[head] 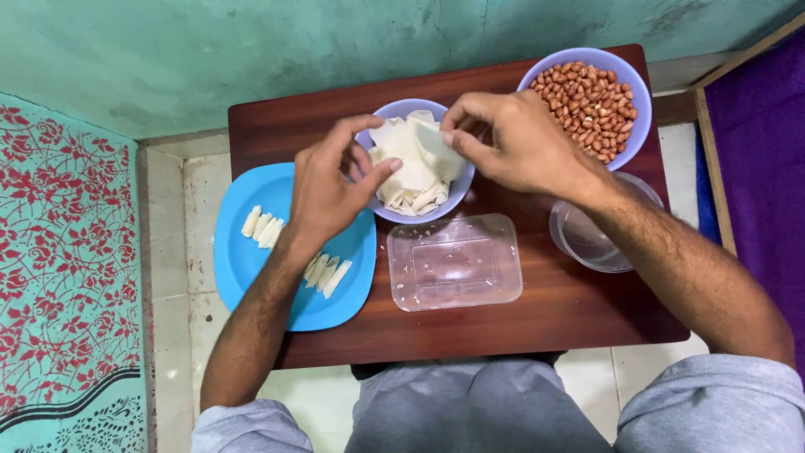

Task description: The person sits at a low table and wraps peanuts in thin white sheets by hand. They pick up a sheet, place a peanut in the center, fold the sheet into a small packet, and place it on a blue plate. The process is repeated with ingredients from bowls on the table.

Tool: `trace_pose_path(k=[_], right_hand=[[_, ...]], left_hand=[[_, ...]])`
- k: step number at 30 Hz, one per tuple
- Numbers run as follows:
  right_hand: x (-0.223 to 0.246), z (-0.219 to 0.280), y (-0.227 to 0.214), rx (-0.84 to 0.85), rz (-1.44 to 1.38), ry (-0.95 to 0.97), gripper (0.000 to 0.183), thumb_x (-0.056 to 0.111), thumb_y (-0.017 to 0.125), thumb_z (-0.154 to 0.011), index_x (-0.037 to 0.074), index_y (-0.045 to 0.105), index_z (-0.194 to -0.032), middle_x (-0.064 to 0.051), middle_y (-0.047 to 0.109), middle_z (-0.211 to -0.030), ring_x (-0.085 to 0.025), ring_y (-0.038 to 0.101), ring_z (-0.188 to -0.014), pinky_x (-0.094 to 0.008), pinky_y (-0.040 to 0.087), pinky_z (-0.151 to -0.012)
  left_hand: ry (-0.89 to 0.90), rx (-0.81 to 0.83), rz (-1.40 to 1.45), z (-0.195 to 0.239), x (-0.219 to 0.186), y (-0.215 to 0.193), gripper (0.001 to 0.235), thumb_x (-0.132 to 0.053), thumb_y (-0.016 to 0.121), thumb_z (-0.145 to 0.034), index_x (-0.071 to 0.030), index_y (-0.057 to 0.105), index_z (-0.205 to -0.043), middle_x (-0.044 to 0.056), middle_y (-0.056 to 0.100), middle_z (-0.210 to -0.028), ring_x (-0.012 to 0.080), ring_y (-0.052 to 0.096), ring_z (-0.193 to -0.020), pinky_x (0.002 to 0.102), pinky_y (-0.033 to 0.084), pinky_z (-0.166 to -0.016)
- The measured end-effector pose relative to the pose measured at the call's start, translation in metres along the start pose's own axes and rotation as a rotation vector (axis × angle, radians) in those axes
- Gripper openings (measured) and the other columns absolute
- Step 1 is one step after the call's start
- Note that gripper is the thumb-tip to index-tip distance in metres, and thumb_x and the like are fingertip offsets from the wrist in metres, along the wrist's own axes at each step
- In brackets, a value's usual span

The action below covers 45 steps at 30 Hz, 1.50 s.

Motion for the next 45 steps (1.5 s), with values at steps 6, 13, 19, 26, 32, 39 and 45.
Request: trace_pose_path(k=[6, 13, 19, 26, 32, 39, 45], right_hand=[[0.055, 0.022, -0.003, -0.013, -0.173, -0.151, 0.013, -0.001, 0.074, -0.088, 0.006, 0.077, -0.099, -0.016, 0.077, -0.083, -0.034, 0.075, -0.076, -0.044, 0.058, -0.068], [0.093, 0.058, -0.011, -0.031, -0.296, -0.297, 0.015, 0.007, 0.083, -0.085, 0.011, 0.079, -0.099, -0.007, 0.079, -0.092, -0.026, 0.075, -0.084, -0.039, 0.06, -0.077], [0.047, 0.069, -0.013, -0.216, -0.422, -0.047, 0.03, 0.011, 0.079, -0.092, 0.005, 0.071, -0.121, -0.011, 0.074, -0.099, -0.02, 0.072, -0.087, -0.031, 0.06, -0.072], [0.009, 0.089, 0.045, -0.037, -0.806, 0.245, 0.068, 0.006, 0.08, -0.086, 0.005, 0.049, -0.146, -0.015, 0.075, -0.098, -0.017, 0.073, -0.084, -0.027, 0.062, -0.075], [-0.005, 0.097, 0.041, -0.173, -0.832, 0.259, 0.043, 0.007, 0.079, -0.089, 0.001, 0.065, -0.129, -0.013, 0.078, -0.092, -0.011, 0.07, -0.08, -0.024, 0.06, -0.074], [-0.016, 0.104, 0.052, -0.145, -0.951, 0.193, 0.057, 0.004, 0.08, -0.085, -0.002, 0.058, -0.137, -0.015, 0.075, -0.091, -0.016, 0.072, -0.078, -0.029, 0.064, -0.072], [-0.023, 0.109, 0.045, -0.247, -1.0, 0.151, 0.055, -0.004, 0.076, -0.086, -0.005, 0.054, -0.137, -0.021, 0.072, -0.09, -0.021, 0.073, -0.074, -0.034, 0.067, -0.068]], left_hand=[[-0.19, 0.292, 0.579, 0.016, -0.024, 0.049, 0.059, -0.022, 0.084, -0.088, -0.012, 0.06, -0.141, 0.008, 0.079, -0.095, 0.0091, 0.07, -0.08, 0.023, 0.057, -0.076], [-0.098, 0.143, 0.708, 0.021, -0.049, 0.03, 0.03, -0.022, 0.067, -0.101, -0.003, 0.074, -0.124, 0.008, 0.075, -0.095, 0.0066, 0.061, -0.082, 0.022, 0.054, -0.073], [-0.032, 0.075, 0.746, 0.041, -0.051, 0.037, 0.04, 0.006, 0.08, -0.088, 0.003, 0.071, -0.126, 0.015, 0.077, -0.114, 0.0171, 0.071, -0.102, 0.035, 0.062, -0.089], [0.067, 0.046, 0.561, 0.055, -0.073, 0.035, 0.064, 0.001, 0.09, -0.079, -0.003, 0.065, -0.138, 0.016, 0.07, -0.134, 0.0203, 0.071, -0.108, 0.032, 0.064, -0.084], [0.053, 0.038, 0.414, 0.063, -0.076, 0.041, 0.074, -0.006, 0.091, -0.081, -0.009, 0.058, -0.147, 0.014, 0.066, -0.142, 0.0133, 0.069, -0.092, 0.026, 0.065, -0.077], [-0.003, 0.03, 0.563, 0.06, -0.057, 0.047, 0.081, 0.001, 0.09, -0.078, -0.006, 0.053, -0.15, 0.016, 0.067, -0.137, 0.0163, 0.071, -0.091, 0.028, 0.066, -0.077], [-0.101, -0.017, 0.669, 0.061, -0.036, 0.06, 0.073, 0.007, 0.083, -0.082, -0.001, 0.053, -0.148, 0.017, 0.069, -0.113, 0.0186, 0.073, -0.084, 0.032, 0.067, -0.075]])
Point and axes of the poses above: each hand's wrist, its own z-axis away from the middle knuckle, its own y-axis out of the palm, x = y × z, the point moved 10 cm from there along -z, towards the middle knuckle
